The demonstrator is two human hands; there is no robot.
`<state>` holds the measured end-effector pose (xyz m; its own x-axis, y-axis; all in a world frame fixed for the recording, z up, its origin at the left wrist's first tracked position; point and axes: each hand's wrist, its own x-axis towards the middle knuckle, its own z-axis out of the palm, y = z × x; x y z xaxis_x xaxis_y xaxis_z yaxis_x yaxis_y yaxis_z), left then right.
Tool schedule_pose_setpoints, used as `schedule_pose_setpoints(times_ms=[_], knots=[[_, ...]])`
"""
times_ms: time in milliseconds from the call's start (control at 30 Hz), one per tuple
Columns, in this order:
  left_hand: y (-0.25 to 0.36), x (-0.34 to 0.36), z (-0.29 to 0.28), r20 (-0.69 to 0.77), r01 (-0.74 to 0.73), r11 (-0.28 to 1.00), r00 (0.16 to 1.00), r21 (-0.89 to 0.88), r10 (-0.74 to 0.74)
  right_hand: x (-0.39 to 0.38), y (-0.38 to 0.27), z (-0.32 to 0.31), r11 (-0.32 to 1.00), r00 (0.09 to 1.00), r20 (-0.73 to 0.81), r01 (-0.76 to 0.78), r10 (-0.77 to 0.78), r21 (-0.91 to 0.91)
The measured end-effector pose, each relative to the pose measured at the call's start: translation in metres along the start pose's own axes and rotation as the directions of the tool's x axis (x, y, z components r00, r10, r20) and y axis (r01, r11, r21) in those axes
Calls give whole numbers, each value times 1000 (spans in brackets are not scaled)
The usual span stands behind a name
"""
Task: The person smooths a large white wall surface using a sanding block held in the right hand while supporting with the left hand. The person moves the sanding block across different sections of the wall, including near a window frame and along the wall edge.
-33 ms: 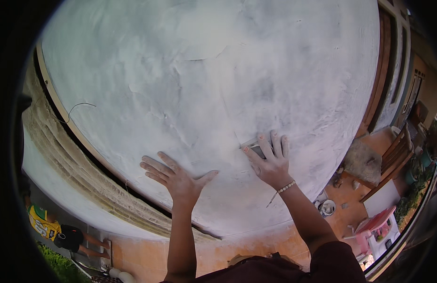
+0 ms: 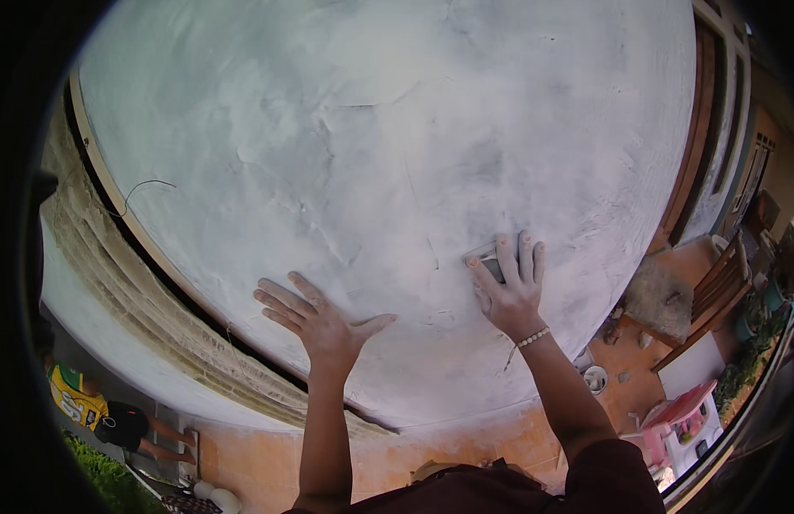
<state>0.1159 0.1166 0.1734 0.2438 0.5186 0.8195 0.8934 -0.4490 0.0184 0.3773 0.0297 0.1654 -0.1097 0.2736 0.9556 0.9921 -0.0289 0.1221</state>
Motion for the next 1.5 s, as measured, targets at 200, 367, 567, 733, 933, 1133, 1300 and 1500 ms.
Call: schedule_pose_setpoints(times_ms=[200,367,567,733,933,1133,1300,1500], knots=[[13,5,1,111,101,994,988,32,-104,38,18,28,959,939,-204,-255,277,128],[22,5,-2,107,142,990,984,-14,-139,-4,-21,30,988,990,74,113,-121,107],[15,4,-3,127,120,988,983,97,-132,-9,30,10,989,988,-85,-124,131,79],[22,1,3,102,151,988,983,3,-151,-11,-14,33,956,981,-15,-184,192,227],[19,-1,2,188,171,985,968,-1,-168,-69,12,15,990,996,84,-21,9,136],[22,-3,5,293,279,955,909,102,-297,18,46,18,931,885,-299,-312,357,189],[17,-8,6,240,228,973,944,27,-227,17,-3,20,984,994,30,-105,102,143],[-1,2,1,15,-13,1000,1000,-16,13,-18,33,6,991,994,-14,-104,106,79]])
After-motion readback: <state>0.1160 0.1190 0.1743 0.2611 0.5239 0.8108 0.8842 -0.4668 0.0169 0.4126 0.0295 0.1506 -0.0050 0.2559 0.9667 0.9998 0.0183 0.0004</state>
